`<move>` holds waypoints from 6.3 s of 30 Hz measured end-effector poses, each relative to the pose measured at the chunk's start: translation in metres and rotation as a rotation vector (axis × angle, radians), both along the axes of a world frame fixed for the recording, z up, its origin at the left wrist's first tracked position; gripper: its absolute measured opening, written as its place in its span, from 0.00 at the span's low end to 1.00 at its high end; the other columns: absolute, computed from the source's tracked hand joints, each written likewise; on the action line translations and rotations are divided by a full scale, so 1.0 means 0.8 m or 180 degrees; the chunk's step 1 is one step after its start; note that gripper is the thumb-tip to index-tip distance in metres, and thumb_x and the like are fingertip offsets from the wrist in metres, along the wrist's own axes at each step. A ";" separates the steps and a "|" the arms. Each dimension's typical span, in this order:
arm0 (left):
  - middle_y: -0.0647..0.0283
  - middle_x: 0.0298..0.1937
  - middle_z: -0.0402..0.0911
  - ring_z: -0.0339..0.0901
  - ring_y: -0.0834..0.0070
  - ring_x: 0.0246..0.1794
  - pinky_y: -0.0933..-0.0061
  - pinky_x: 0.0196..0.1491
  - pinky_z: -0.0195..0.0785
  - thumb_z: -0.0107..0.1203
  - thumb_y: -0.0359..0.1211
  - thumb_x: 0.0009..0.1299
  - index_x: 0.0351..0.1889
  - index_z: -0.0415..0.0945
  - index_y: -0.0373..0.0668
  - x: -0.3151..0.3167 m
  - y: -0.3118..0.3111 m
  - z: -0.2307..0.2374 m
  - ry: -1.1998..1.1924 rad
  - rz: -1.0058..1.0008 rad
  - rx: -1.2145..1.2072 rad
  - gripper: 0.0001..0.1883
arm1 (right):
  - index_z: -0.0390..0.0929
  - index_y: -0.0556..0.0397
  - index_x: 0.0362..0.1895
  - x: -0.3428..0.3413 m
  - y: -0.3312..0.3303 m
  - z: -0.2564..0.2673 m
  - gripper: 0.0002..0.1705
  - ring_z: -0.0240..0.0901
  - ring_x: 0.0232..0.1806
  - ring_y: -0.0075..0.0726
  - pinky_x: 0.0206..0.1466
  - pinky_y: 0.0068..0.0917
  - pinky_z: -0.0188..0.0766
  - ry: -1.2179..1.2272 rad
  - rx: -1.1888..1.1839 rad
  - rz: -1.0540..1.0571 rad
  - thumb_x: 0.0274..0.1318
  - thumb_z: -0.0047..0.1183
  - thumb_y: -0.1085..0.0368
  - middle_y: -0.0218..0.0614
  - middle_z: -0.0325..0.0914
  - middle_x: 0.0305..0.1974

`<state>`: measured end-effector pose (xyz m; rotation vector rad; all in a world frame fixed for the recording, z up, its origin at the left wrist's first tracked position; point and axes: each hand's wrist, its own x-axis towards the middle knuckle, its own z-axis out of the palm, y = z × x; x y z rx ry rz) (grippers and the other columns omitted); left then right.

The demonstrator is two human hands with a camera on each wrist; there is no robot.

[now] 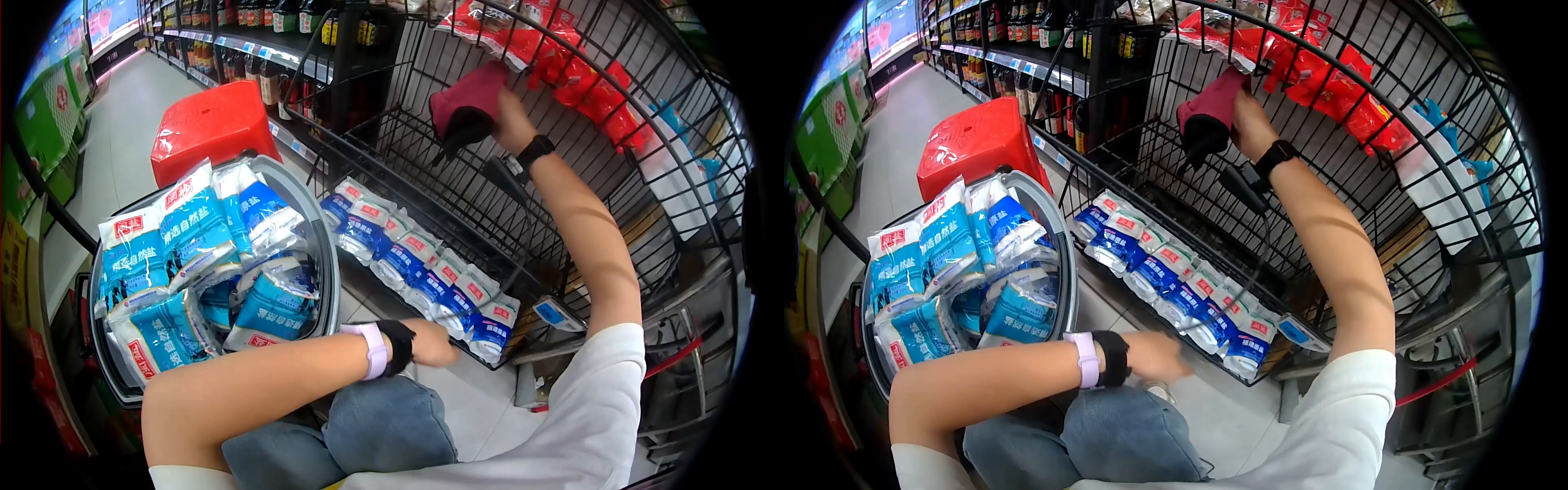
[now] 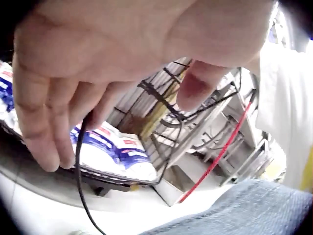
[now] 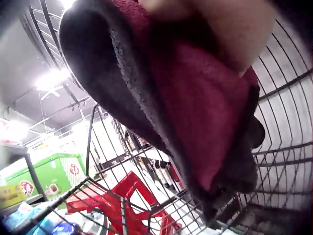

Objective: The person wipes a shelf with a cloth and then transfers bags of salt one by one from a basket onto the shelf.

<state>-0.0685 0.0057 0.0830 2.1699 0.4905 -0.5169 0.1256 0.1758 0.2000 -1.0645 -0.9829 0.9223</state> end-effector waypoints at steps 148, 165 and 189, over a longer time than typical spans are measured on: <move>0.63 0.38 0.69 0.66 0.71 0.45 0.74 0.41 0.59 0.45 0.35 0.56 0.33 0.70 0.41 -0.120 -0.070 -0.014 -0.3006 0.0394 0.1929 0.10 | 0.69 0.55 0.45 -0.209 0.165 -0.092 0.17 0.64 0.41 0.42 0.50 0.31 0.58 -0.4027 0.2335 0.1363 0.62 0.35 0.57 0.44 0.68 0.39; 0.59 0.48 0.69 0.65 0.66 0.50 0.71 0.45 0.59 0.46 0.35 0.59 0.43 0.71 0.37 -0.106 -0.081 -0.025 -0.2886 0.0019 0.1523 0.16 | 0.68 0.51 0.51 -0.164 0.059 -0.020 0.19 0.63 0.51 0.50 0.52 0.39 0.60 -0.4854 0.2992 0.1171 0.51 0.45 0.69 0.43 0.68 0.48; 0.63 0.40 0.69 0.65 0.70 0.46 0.73 0.44 0.58 0.46 0.36 0.57 0.33 0.71 0.41 -0.112 -0.064 -0.019 -0.2981 0.0351 0.1645 0.10 | 0.33 0.41 0.68 -0.098 0.119 -0.158 0.37 0.14 0.70 0.49 0.68 0.48 0.18 -0.4960 0.0031 0.3227 0.61 0.19 0.40 0.43 0.19 0.69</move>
